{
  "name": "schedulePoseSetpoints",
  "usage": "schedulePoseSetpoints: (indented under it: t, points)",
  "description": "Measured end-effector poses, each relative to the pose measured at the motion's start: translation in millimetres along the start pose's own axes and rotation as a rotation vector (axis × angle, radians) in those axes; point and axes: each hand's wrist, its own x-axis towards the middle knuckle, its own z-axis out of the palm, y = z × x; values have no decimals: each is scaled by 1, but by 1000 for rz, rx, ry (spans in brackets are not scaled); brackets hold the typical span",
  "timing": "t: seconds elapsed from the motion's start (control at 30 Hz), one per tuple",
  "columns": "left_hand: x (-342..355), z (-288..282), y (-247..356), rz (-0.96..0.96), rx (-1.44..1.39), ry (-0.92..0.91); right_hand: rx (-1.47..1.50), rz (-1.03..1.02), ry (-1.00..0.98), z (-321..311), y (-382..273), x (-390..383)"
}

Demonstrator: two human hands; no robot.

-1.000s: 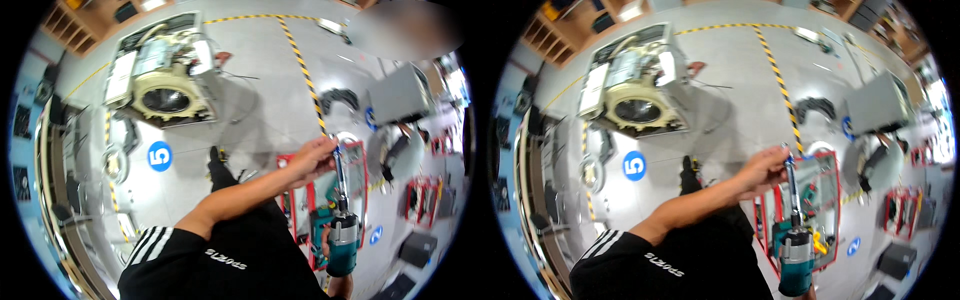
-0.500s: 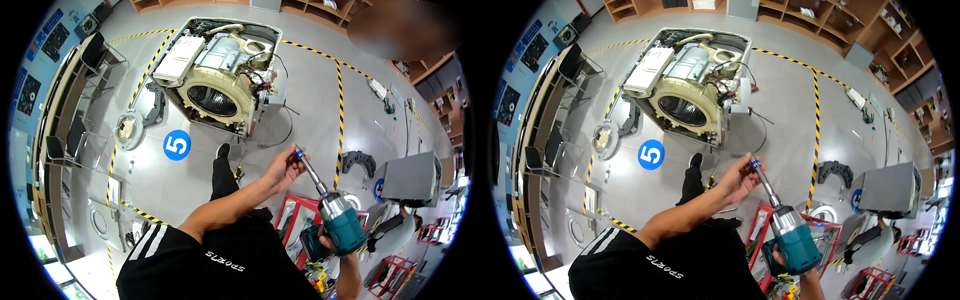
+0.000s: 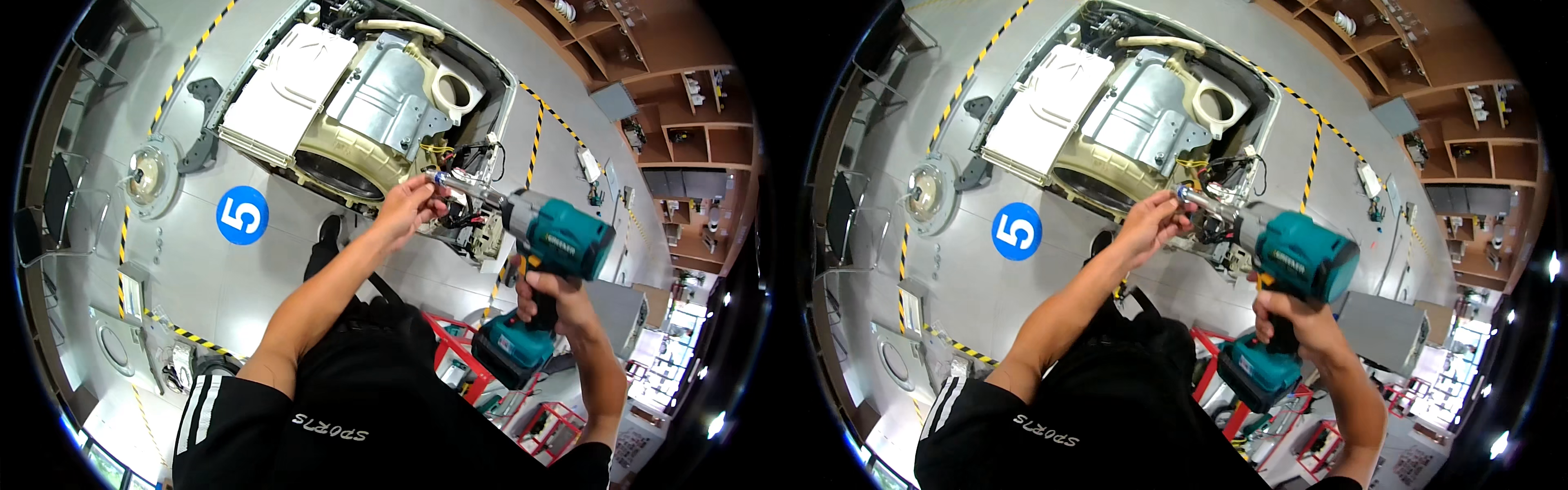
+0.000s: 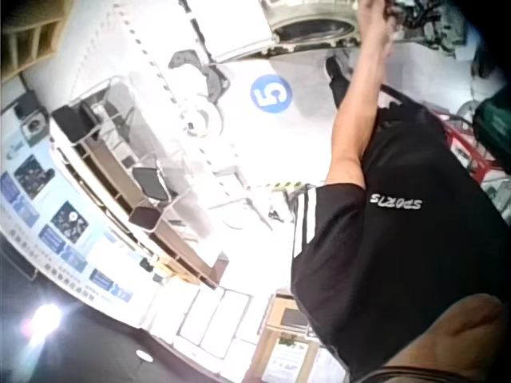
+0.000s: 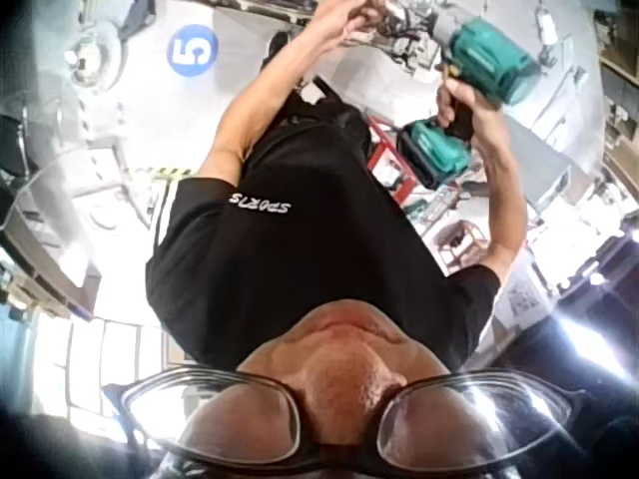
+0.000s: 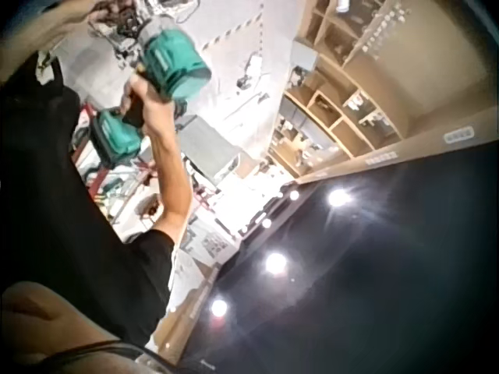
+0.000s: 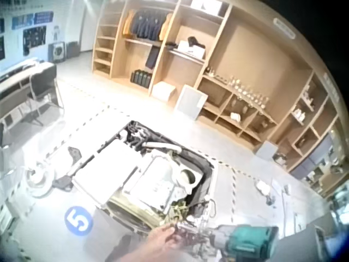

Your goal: The person repairs an appliance by handling screws and components, using a power drill and hand tools to secure parts while another person assists.

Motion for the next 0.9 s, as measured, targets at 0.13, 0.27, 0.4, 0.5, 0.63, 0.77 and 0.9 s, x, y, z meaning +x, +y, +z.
schedulePoseSetpoints:
  t: [0.13,0.27,0.4,0.5,0.63,0.77,0.9]
  points:
    - [36,-32,28,136,310,126,6,54,15,16,-33,51]
    - [56,-65,42,254,729,209,-34,91,30,30,-56,81]
    - [65,-76,53,516,1036,319,-75,105,28,38,-70,104]
    - [79,-82,52,669,1104,267,-125,94,19,38,-73,115]
    - [89,-79,46,640,1137,203,-154,109,8,41,-78,125]
    - [95,-74,49,601,1224,168,-237,156,-14,38,-78,130]
    - [101,-74,51,623,1304,152,-301,152,-26,37,-84,135]
